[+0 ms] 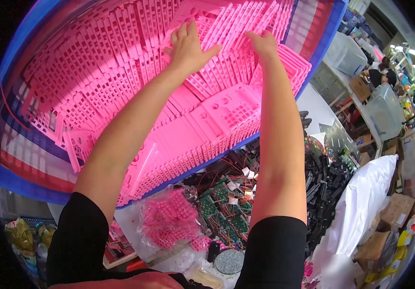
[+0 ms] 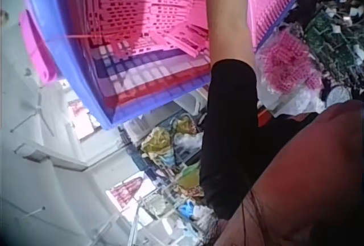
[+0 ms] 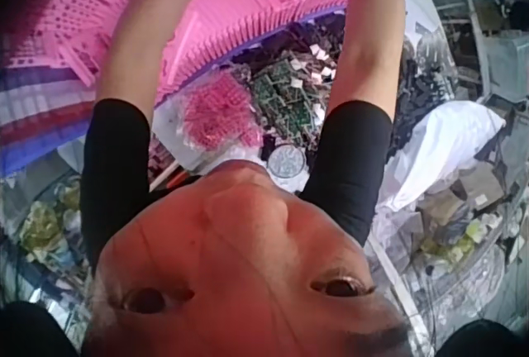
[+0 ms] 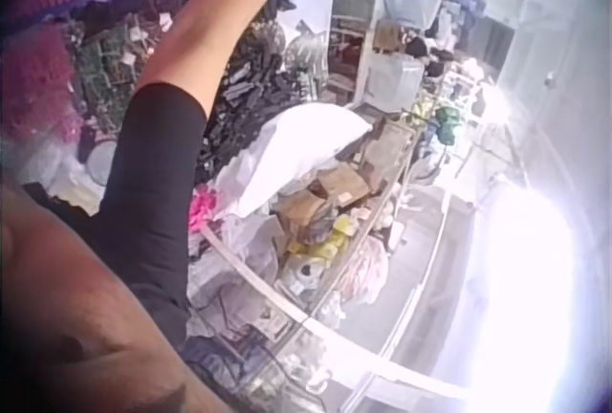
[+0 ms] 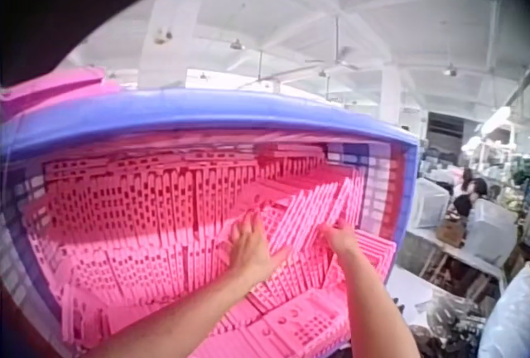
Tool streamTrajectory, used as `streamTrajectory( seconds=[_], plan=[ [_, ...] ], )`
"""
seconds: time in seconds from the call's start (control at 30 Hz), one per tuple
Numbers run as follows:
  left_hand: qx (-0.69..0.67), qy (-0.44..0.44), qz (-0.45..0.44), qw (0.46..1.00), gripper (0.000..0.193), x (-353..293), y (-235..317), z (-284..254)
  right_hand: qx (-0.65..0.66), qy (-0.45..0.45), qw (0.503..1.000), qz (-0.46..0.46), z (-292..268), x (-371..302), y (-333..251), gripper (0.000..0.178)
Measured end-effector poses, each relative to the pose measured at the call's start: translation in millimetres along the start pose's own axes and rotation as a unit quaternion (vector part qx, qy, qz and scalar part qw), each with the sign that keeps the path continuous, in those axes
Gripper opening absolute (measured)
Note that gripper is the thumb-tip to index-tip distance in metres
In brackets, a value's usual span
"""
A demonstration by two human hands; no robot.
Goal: Assembling a toy piggy bank and organizing pink plastic components into a crate at a factory workstation.
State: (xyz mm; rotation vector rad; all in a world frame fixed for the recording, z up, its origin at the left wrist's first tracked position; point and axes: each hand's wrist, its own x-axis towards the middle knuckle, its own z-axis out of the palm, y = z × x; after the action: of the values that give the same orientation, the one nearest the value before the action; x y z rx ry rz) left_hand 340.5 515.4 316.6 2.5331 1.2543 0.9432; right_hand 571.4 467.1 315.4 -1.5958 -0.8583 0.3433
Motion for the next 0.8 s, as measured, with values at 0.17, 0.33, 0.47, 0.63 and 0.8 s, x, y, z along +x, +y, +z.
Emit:
streamTrajectory(
  seconds=[0.17, 0.33, 0.47, 0.63, 0.8],
  plan=[
    [-0.031, 0.091, 0.07, 0.993, 0.106, 11, -27, 10, 0.096, 0.038, 0.992, -0.078, 10, -16, -10, 0.067],
    [-0.007, 0.122, 0.083, 0.989, 0.1, 5, -12, -24, 0.149, 0.092, 0.977, -0.125, 7, -42, -37, 0.066],
    [-0.047, 0.141, 0.156, 0.977, 0.106, -18, -16, -41, 0.067, 0.123, 0.983, -0.122, -10, -86, -33, 0.069],
    [-0.136, 0.142, 0.19, 0.962, 0.077, -73, -18, -77, 0.046, 0.099, 0.982, -0.156, -24, -198, -74, 0.057],
    [-0.46, -0.161, -0.016, 0.873, 0.057, -129, -41, -126, -0.128, 0.026, 0.966, -0.223, -26, -283, -120, 0.063]
  ],
)
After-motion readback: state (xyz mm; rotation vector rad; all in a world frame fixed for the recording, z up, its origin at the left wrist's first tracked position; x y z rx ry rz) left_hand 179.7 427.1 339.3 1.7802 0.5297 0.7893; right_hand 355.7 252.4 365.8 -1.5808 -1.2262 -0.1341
